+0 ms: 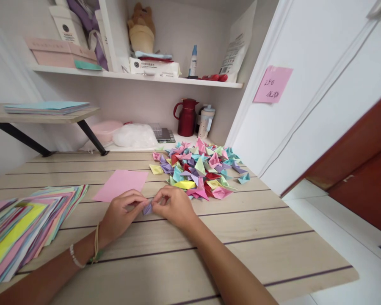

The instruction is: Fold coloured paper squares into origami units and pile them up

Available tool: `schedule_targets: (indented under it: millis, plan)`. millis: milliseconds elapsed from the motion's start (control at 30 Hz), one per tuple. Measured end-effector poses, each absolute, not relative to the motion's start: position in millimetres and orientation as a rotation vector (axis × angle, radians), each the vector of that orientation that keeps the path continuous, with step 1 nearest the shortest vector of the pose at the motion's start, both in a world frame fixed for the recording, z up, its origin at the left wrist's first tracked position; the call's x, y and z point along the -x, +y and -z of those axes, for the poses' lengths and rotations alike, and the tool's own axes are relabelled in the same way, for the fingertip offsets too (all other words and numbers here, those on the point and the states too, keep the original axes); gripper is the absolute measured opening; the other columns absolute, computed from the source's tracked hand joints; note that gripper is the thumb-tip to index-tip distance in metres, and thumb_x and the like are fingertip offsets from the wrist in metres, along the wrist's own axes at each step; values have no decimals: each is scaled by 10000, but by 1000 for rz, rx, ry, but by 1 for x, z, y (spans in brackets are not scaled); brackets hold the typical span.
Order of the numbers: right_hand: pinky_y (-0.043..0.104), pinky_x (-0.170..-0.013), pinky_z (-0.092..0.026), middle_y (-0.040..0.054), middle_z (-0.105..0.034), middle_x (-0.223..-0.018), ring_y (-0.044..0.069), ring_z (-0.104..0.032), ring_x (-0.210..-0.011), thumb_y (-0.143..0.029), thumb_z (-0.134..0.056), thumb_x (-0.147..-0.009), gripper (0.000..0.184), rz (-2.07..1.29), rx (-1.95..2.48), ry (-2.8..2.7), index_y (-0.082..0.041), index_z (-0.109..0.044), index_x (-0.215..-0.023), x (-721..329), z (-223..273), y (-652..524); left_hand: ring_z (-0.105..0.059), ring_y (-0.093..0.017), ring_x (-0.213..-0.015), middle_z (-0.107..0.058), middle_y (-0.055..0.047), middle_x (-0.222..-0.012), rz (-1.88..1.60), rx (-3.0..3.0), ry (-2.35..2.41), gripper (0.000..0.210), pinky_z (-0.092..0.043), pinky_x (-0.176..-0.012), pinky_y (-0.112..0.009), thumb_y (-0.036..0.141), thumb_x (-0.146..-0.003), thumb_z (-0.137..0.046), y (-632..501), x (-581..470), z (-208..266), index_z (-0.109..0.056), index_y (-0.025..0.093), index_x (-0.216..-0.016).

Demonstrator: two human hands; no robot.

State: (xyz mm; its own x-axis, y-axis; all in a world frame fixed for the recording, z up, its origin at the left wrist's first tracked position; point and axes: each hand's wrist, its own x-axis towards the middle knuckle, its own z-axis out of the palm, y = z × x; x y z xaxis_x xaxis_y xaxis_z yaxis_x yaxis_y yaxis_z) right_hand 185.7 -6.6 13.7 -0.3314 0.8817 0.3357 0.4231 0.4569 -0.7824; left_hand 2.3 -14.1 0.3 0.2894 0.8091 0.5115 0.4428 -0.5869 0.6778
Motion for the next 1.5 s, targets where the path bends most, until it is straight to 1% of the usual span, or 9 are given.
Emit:
schedule_targets:
  millis: [367, 467, 633, 833, 933, 1033, 1133, 1367, 1500]
  plan:
    - [208, -456, -220, -62, -335, -517, 77, -296, -494, -185, -637, -640, 76, -1099, 1016, -1784, -168, -695, -686, -175, -1, -6, -551, -135, -648, -605, -5, -644, -1367, -1575, 1059, 129, -441, -635, -237, 250, -724, -636, -10, -4, -4, -641, 156, -635]
    - [211, -466, -229, -56, -366, -520, 81, -303, -500, -177, -607, -652, 104, -1062, 1031, -1695, -163, -696, -704, -172, 1, -5, -567, -137, -664, -634, -16, -683, -1378, -1372, 1022, 147, -450, -642, -242, 292, -707, -662, -6, -3, 1, -660, 146, -708]
    - [215, -484, -257, -49, -400, -534, 81, -310, -503, -191, -599, -663, 90, -979, 1037, -1539, -151, -677, -679, -179, 1, 1, -615, -188, -885, -682, -89, -969, -1194, -1174, 901, 384, -470, -771, -286, 267, -683, -701, -2, -1, 3, -629, 149, -1041]
    - [216, -499, -287, -51, -369, -518, 95, -371, -524, -156, -607, -646, 67, -817, 1027, -1730, -167, -672, -656, -180, 0, 0, -640, -180, -786, -714, -66, -846, -999, -1284, 884, 251, -481, -740, -277, 229, -651, -716, -6, -4, -3, -680, 134, -881]
    - [214, -493, -318, -35, -425, -547, 99, -408, -526, -207, -608, -701, 81, -759, 1021, -1776, -172, -681, -710, -177, -2, -4, -635, -174, -732, -710, -50, -770, -996, -1310, 928, 184, -485, -710, -275, 245, -661, -703, -7, -4, -5, -682, 133, -805]
    - [212, -505, -380, 2, -576, -684, 106, -485, -557, -313, -604, -757, 232, -782, 1006, -1759, -180, -648, -942, -175, -5, -8, -628, -169, -702, -700, -43, -724, -1082, -1300, 973, 160, -482, -689, -270, 264, -685, -682, -6, -4, -4, -669, 128, -767]
    - [224, -539, -426, 18, -653, -793, 122, -553, -598, -398, -674, -700, 432, -730, 1037, -1835, -211, -589, -1080, -175, -6, -11, -631, -169, -720, -705, -46, -741, -1131, -1295, 961, 154, -472, -709, -267, 262, -700, -675, -5, -2, -2, -650, 127, -769]
    - [233, -570, -476, 25, -674, -744, 133, -598, -609, -344, -625, -766, 241, -653, 905, -1794, -200, -634, -960, -174, -4, -13, -636, -178, -818, -710, -54, -868, -1250, -1332, 930, 185, -467, -796, -290, 289, -739, -638, -7, -1, -2, -632, 147, -857]
    - [259, -618, -495, 55, -697, -839, 151, -621, -662, -316, -586, -802, 195, -537, 888, -1778, -200, -664, -938, -179, -8, -11, -618, -238, -959, -676, -97, -1036, -1222, -1579, 1058, 372, -467, -863, -365, 349, -718, -646, -3, 5, -3, -594, 156, -1032]
